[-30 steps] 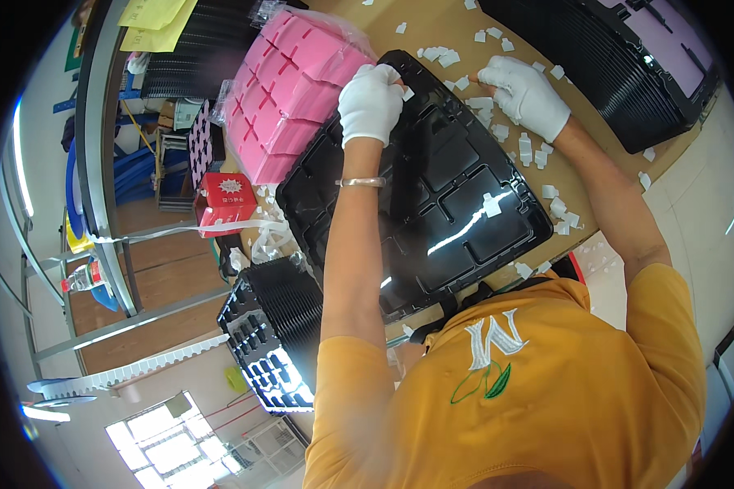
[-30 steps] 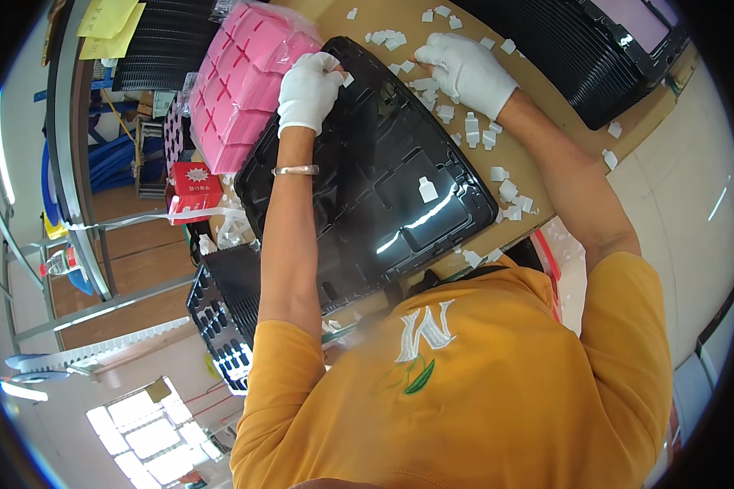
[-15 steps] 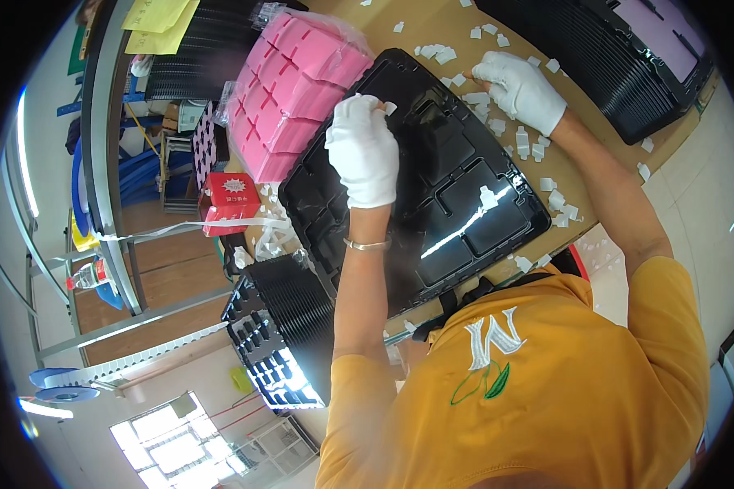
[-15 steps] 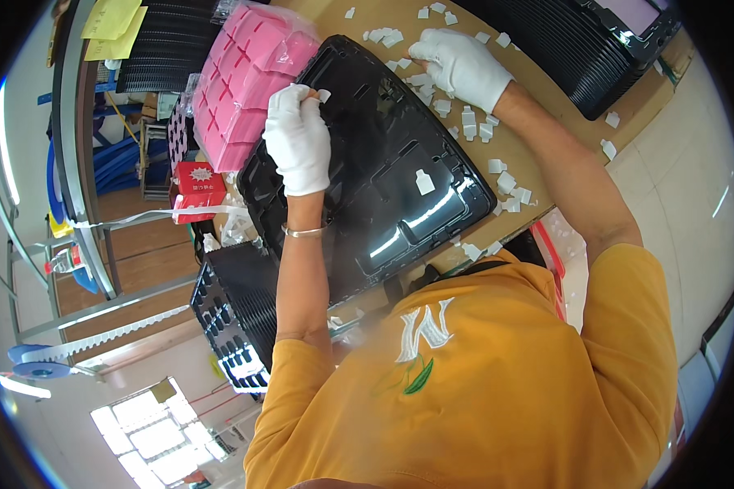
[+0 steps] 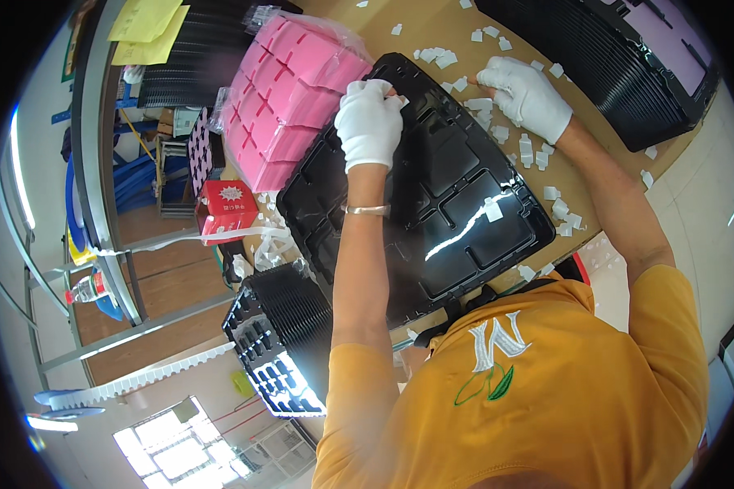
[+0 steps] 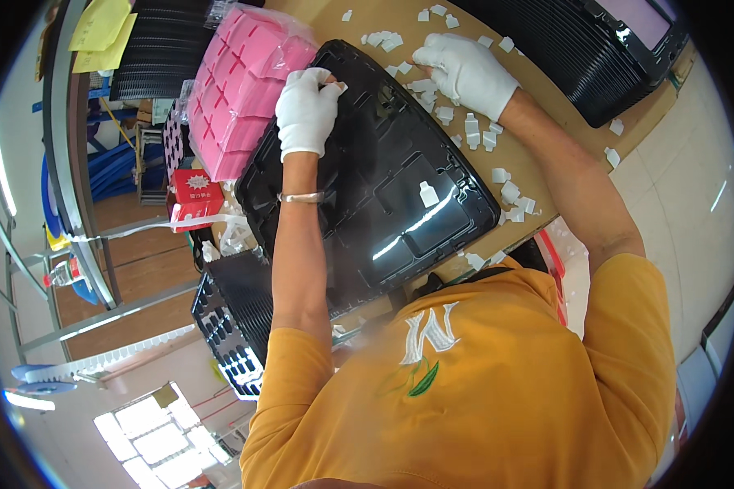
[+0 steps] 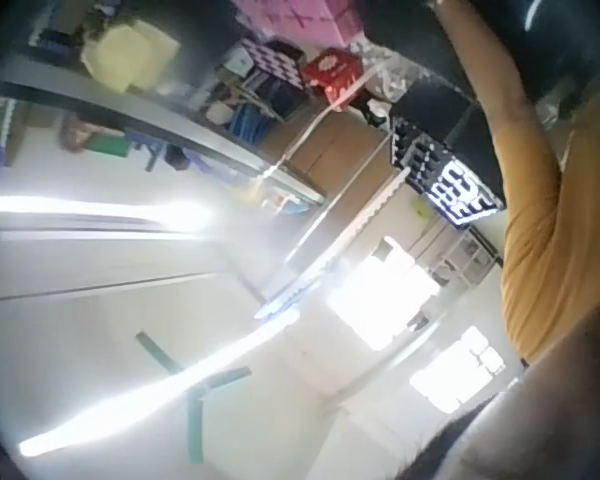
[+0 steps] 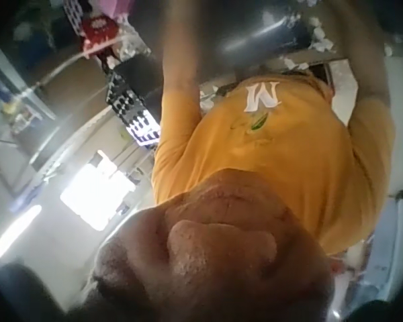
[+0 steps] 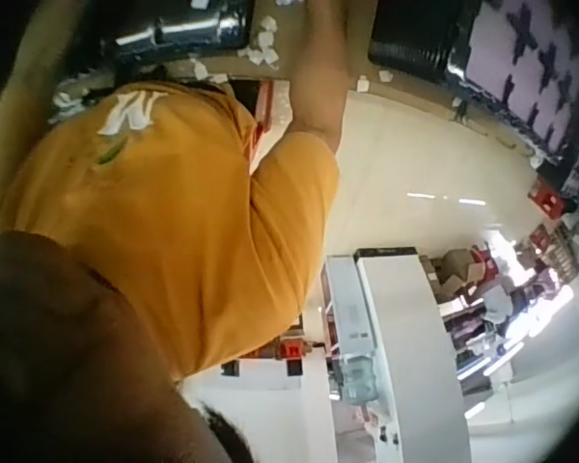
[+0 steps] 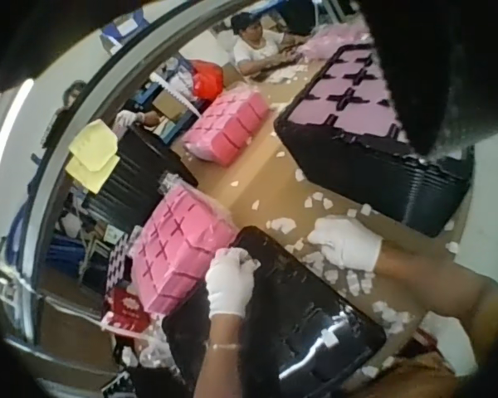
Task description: The person places pink foam inserts into black plastic trays and secures them with white plastic fasteners. They repeat this process for multiple trays, stacking the completed units on the table.
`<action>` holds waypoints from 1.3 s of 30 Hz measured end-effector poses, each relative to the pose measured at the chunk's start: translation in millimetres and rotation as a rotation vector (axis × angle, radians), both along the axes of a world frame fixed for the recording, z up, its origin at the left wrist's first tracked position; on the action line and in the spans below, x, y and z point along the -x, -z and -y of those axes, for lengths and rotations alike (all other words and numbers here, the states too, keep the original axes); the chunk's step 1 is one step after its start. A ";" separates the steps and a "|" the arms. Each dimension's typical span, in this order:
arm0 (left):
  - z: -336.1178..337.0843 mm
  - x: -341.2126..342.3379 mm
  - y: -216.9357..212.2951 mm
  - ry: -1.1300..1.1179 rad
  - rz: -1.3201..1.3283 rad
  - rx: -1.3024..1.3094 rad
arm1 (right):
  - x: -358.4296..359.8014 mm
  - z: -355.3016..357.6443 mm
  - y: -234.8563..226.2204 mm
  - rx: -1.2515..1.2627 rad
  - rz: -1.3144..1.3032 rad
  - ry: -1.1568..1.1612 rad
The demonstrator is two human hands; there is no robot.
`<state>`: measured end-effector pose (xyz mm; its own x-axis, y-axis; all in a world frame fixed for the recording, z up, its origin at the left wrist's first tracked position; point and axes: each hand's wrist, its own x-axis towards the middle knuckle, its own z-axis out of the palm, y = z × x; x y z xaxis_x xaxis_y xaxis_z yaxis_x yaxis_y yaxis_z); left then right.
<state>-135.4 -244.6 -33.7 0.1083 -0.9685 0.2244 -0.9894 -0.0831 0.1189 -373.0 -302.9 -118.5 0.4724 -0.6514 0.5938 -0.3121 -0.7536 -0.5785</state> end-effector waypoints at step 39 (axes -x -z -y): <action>-5.9 -10.8 3.3 -0.136 -0.084 0.036 | -3.4 -2.2 0.9 0.003 -0.032 -0.038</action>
